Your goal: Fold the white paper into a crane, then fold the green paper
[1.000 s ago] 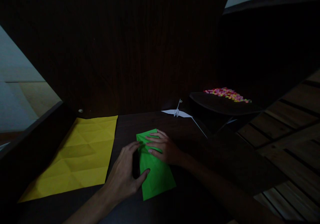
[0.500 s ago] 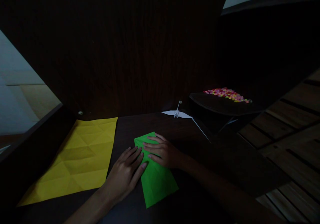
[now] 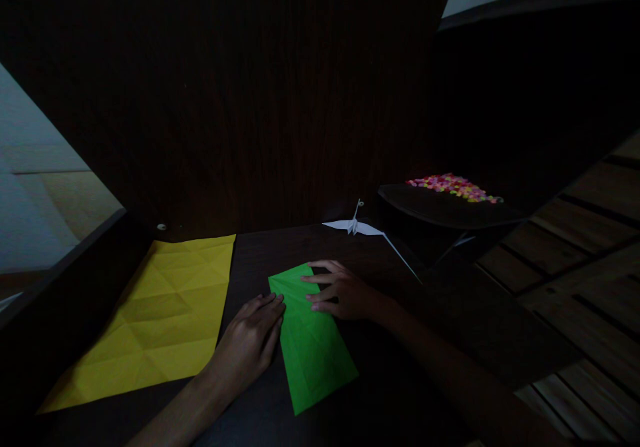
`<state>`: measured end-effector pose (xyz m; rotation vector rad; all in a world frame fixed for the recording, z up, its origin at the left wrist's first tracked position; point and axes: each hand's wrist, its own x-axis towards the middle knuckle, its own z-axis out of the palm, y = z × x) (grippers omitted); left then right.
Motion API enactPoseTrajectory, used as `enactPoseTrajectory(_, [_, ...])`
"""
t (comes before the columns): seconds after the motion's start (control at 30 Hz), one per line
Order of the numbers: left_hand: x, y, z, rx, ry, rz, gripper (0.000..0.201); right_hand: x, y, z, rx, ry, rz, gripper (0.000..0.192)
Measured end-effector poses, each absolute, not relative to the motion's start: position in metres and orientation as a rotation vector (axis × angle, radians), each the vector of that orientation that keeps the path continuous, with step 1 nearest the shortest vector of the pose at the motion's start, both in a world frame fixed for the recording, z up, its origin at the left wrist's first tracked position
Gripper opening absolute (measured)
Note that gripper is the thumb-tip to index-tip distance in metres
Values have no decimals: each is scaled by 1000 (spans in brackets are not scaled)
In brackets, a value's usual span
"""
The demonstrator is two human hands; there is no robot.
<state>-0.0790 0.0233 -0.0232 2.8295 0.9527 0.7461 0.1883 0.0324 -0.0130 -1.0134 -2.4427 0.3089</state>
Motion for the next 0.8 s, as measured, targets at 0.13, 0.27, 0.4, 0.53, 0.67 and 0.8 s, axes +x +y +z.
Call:
enactPoseTrajectory(0.13, [-79,23,-23,2751,1066,707,37,197,33,-8,-1064,-2450,432,18])
enactPoseTrajectory(0.27, [-82,24,-27,2805,1163,603,55,201,33,-6,-1077,-2453,474,22])
enactPoseTrajectory(0.4, [-86,26,-29,2862,1189,549,65,203,35,-9,-1076,-2425,458,29])
enactPoseTrajectory(0.53, [-87,26,-29,2907,1193,547,66,204,35,-10,-1151,-2411,415,42])
enactPoseTrajectory(0.67, [-86,24,-33,2923,1222,585,66,204,34,-8,-1274,-2384,382,64])
enactPoseTrajectory(0.8, [-86,24,-34,2936,1219,629,66,202,32,-7,-1356,-2358,404,70])
